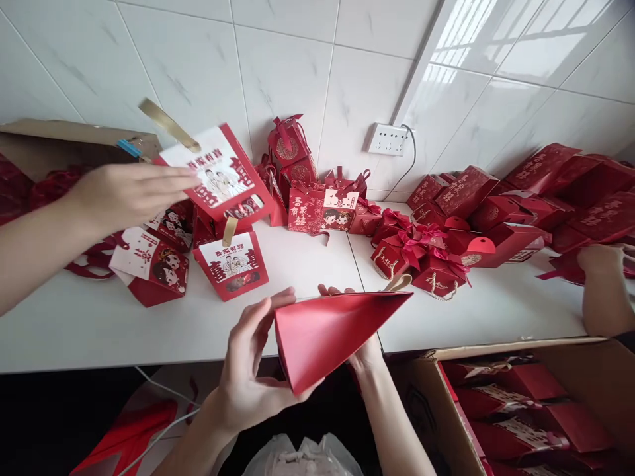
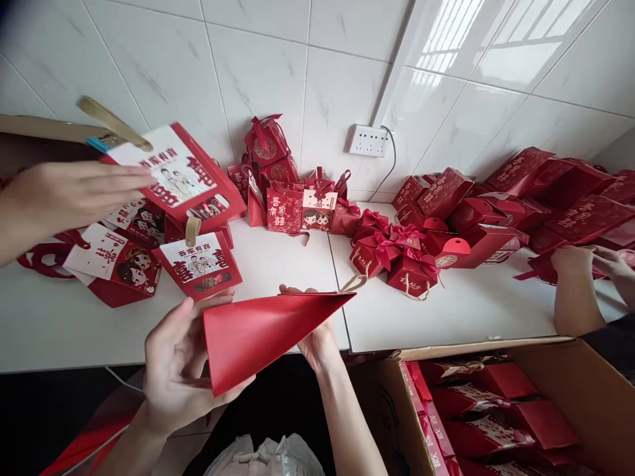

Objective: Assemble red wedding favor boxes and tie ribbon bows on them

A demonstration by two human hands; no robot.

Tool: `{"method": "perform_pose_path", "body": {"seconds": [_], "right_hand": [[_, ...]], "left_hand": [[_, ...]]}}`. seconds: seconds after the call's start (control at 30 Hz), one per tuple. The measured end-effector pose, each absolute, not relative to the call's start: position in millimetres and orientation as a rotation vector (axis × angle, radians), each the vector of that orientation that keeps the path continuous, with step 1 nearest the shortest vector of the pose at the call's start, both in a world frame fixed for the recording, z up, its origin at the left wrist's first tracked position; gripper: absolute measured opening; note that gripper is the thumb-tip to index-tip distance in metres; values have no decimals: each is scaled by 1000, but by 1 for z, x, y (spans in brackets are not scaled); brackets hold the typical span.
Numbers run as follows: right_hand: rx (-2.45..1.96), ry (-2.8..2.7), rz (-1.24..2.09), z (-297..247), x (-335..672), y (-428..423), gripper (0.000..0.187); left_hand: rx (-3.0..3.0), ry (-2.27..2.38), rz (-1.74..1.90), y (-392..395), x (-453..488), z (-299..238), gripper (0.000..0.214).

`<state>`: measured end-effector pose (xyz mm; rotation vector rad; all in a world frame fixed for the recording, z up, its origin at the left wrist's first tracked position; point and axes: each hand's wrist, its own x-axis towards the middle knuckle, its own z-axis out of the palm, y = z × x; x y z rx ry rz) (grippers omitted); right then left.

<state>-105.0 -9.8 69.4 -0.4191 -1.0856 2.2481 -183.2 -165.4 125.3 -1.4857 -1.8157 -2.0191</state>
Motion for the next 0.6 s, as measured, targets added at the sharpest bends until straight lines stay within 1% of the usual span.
{"method": "perform_pose_path", "body": {"seconds": [0.07,0.1,0.17,0.2,0.27,0.3,0.37,0.47,0.53,0.6], "right_hand": [[-449,-1097,2238,68,-101,-9,39],[-480,-1116,2217,68,-98,-9,41],[-554,-1135,2158,71,-92,-6,48],[-592,-1132,2137,73,-89,-5,52],[-660,-1122,2139,78,-86,-3,59],[-687,-1116,2156,82,-85,-2,60],[-738,-1087,2190,88,-87,2,57],[-793,-1057,2293,93,-91,8,49],[-800,-1093,2325,92,-91,8,42],[-775,-1156,2268,91,-90,6,38]], "left_hand": [[-1384,-1870,-2025,-164,-189,125,83],[-1301,-1948,-2069,-163,-193,124,73],[-1139,-2211,-2304,-158,-203,119,50],[-1078,-2361,-2489,-155,-208,116,46],[-937,-2569,-2880,-149,-215,109,53],[-854,-2586,-3044,-147,-216,105,57],[-760,-2486,-3246,-144,-214,102,61],[-951,-2322,-3273,-147,-206,107,54],[-1188,-2350,-3128,-151,-200,115,53],[-1345,-2413,-2939,-154,-195,123,54]]}}
